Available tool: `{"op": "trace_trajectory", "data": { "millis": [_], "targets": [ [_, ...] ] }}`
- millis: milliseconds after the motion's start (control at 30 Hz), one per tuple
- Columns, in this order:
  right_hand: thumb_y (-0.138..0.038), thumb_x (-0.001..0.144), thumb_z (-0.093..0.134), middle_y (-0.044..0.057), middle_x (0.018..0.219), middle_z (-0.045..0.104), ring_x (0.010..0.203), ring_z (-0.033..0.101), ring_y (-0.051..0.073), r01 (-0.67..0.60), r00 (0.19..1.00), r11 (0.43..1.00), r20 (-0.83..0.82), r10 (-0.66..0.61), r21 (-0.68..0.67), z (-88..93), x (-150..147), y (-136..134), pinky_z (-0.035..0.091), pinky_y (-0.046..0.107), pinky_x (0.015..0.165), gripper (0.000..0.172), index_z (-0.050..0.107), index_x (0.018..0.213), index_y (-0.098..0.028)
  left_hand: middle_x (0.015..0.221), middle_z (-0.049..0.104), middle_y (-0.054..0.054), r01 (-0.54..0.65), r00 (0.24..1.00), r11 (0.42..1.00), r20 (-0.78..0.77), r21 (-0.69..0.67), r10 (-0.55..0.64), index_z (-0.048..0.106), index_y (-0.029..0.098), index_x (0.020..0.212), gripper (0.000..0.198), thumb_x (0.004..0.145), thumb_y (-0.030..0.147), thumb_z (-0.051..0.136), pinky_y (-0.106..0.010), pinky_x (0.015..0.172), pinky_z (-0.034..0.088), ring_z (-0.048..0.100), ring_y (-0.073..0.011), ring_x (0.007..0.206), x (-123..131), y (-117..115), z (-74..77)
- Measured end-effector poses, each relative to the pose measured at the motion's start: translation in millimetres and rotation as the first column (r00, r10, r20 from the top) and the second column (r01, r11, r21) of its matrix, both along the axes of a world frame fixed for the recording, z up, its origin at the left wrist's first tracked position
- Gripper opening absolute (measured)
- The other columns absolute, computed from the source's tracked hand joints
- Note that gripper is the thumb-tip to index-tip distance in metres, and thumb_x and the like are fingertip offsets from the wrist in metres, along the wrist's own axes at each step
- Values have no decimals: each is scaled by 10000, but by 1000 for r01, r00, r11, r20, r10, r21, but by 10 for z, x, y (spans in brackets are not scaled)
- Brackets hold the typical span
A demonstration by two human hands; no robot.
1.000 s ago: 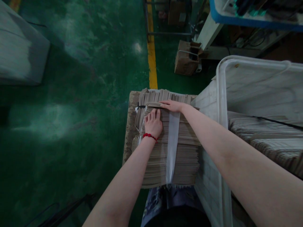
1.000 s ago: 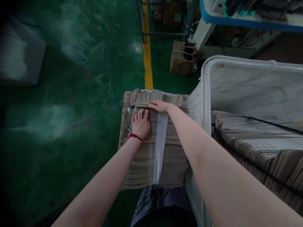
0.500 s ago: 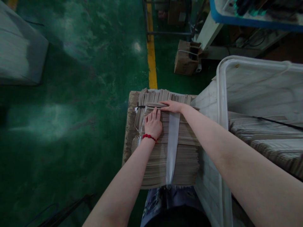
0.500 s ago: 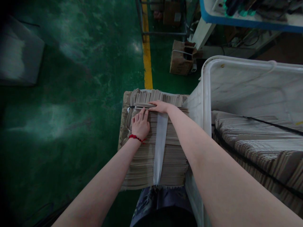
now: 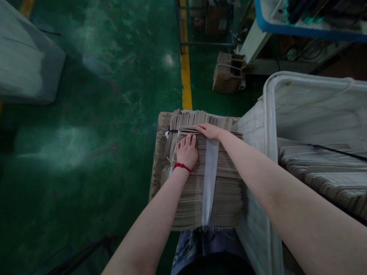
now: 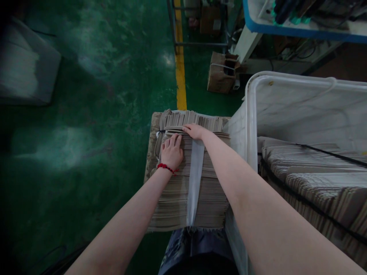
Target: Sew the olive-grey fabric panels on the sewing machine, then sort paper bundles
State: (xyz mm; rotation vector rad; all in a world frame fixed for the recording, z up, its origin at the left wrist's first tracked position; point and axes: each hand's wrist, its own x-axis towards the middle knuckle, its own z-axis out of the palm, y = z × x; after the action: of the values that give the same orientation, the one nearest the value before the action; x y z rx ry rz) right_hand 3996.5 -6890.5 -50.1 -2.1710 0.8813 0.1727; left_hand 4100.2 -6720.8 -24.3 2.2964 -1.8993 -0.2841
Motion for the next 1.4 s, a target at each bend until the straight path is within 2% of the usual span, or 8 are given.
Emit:
{"op": "trace_trajectory", "data": {
  "millis": [167, 333, 533, 800, 1233, 1400],
  "targets": [
    [-450, 998, 328, 115, 1377, 545, 1282, 487, 230, 9, 1000, 998, -13, -10, -58, 10, -17, 56, 366, 359, 1081, 489, 512, 1371, -193, 1542, 354, -52, 7, 1000, 1000, 4, -18, -7, 411, 195, 1428, 579, 848, 190, 428, -466, 1007, 371, 440, -300, 1258, 0, 24, -21],
    [-406, 1009, 308, 148, 1344, 564, 1261, 502, 238, 6, 999, 995, -36, -10, -102, -9, 20, 63, 363, 357, 1063, 475, 538, 1336, -149, 1598, 223, -33, 36, 999, 999, 25, -20, -36, 390, 169, 1439, 592, 848, 189, 425, -453, 1004, 375, 448, -284, 1242, 14, 43, -46],
    [-458, 975, 406, 98, 1271, 639, 1158, 578, 239, -104, 994, 991, -53, 100, -79, 50, 18, -57, 416, 309, 967, 446, 614, 1263, -188, 1551, 338, -41, 22, 1000, 1000, 17, -8, -22, 380, 177, 1449, 580, 869, 200, 404, -441, 1038, 351, 420, -268, 1279, 12, 49, -58],
    [-513, 941, 461, 68, 1242, 664, 1103, 605, 235, -224, 973, 974, -65, 222, -24, 94, -1, -197, 424, 279, 902, 473, 625, 1268, -212, 1549, 340, -46, 10, 1000, 1000, 18, -23, -9, 390, 180, 1444, 578, 868, 213, 417, -449, 1028, 350, 424, -281, 1267, 4, 53, -99],
    [-489, 971, 403, 87, 1234, 666, 1096, 605, 229, -188, 979, 981, -91, 184, -47, 69, 13, -174, 414, 277, 918, 458, 661, 1195, -184, 1538, 360, -46, 11, 1000, 1000, 8, -18, -11, 390, 186, 1444, 585, 861, 214, 431, -461, 1032, 344, 421, -288, 1270, 7, 45, -68],
    [-472, 979, 386, 117, 1174, 686, 1052, 616, 235, -155, 981, 985, -128, 145, -73, 108, 43, -123, 417, 278, 876, 458, 680, 1127, -154, 1585, 260, -26, 29, 999, 999, 17, -15, -29, 389, 181, 1439, 585, 855, 199, 418, -461, 1012, 353, 426, -289, 1258, 16, 28, -52]
  ]
}}
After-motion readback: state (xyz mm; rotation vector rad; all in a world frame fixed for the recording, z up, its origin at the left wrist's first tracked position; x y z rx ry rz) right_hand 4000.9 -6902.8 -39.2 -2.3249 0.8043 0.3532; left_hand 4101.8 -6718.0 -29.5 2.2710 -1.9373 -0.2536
